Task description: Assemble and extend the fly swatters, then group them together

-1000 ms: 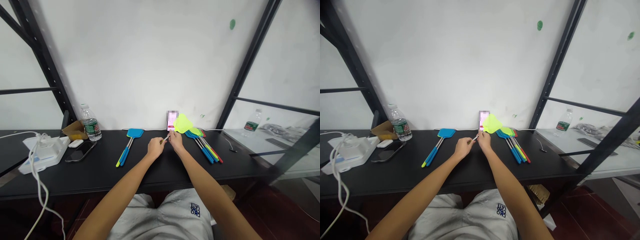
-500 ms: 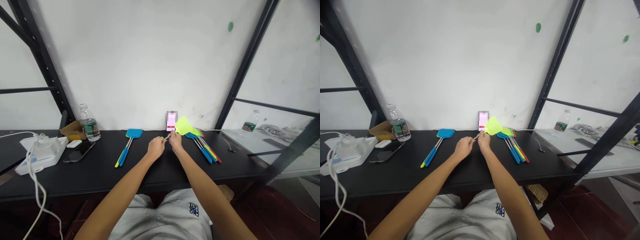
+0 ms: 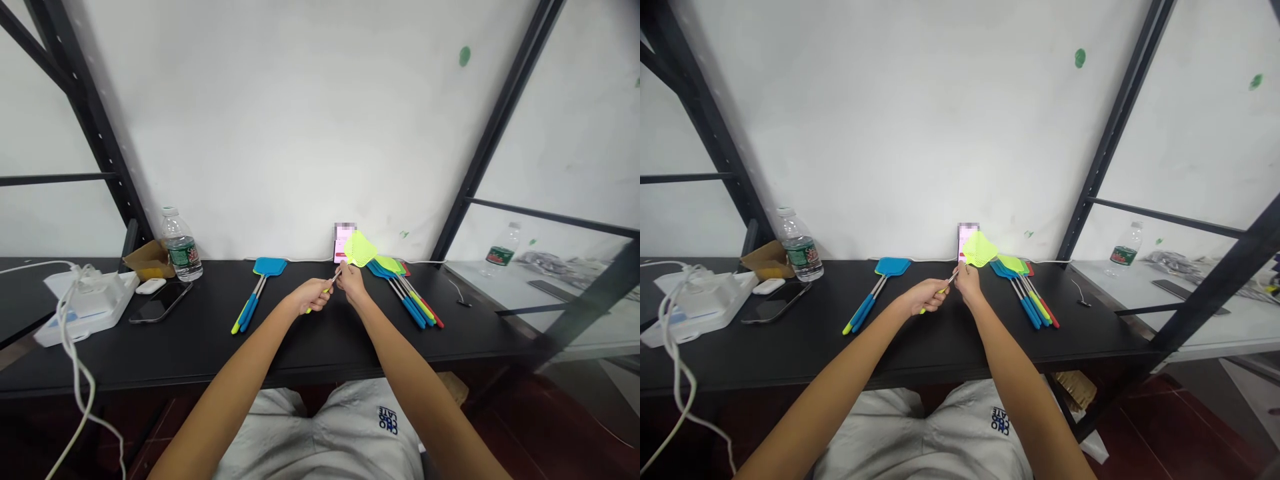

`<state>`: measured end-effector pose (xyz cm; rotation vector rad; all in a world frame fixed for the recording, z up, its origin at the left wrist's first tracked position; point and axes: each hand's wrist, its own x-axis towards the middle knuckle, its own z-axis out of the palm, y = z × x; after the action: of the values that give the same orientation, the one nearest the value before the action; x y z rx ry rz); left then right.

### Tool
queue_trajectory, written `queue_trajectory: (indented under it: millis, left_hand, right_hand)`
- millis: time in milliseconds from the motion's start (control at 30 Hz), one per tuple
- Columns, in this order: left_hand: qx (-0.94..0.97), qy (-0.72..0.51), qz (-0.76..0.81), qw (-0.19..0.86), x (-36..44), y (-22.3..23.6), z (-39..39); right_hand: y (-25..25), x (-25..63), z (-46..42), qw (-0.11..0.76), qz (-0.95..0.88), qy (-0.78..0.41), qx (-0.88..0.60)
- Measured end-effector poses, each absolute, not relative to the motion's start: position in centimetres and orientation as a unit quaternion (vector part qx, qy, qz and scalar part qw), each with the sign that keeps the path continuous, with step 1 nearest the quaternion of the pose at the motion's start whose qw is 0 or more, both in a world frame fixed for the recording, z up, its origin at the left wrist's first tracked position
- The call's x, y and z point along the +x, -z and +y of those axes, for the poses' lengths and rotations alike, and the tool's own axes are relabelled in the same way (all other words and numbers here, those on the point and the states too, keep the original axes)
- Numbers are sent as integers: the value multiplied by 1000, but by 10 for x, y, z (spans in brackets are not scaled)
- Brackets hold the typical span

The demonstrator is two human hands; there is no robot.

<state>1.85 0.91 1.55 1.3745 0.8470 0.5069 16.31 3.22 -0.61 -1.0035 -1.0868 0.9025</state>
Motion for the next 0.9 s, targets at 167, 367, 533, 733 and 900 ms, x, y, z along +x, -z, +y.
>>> queue_trajectory:
  millis: [167,367,533,733,900]
  left_hand:
    - [556,-168,323,748,9,-26,9]
    - [580,-169,327,726,8,-27,8]
    - [658,-226,394,601,19,-13,4]
    - [748,-313,422,405,25,0,9]
    - [762,-328,414,375,24,5,14]
  right_hand:
    - [-3,160,22,657,-465,-450,-386]
    - [-7,164,21,673,-448,-451,-377]
    - [-3,174,27,693,-420,-415,-414]
    - [0,174,25,661,-454,-419,-426]
    - [-1,168,21,644,-459,-437,-428]
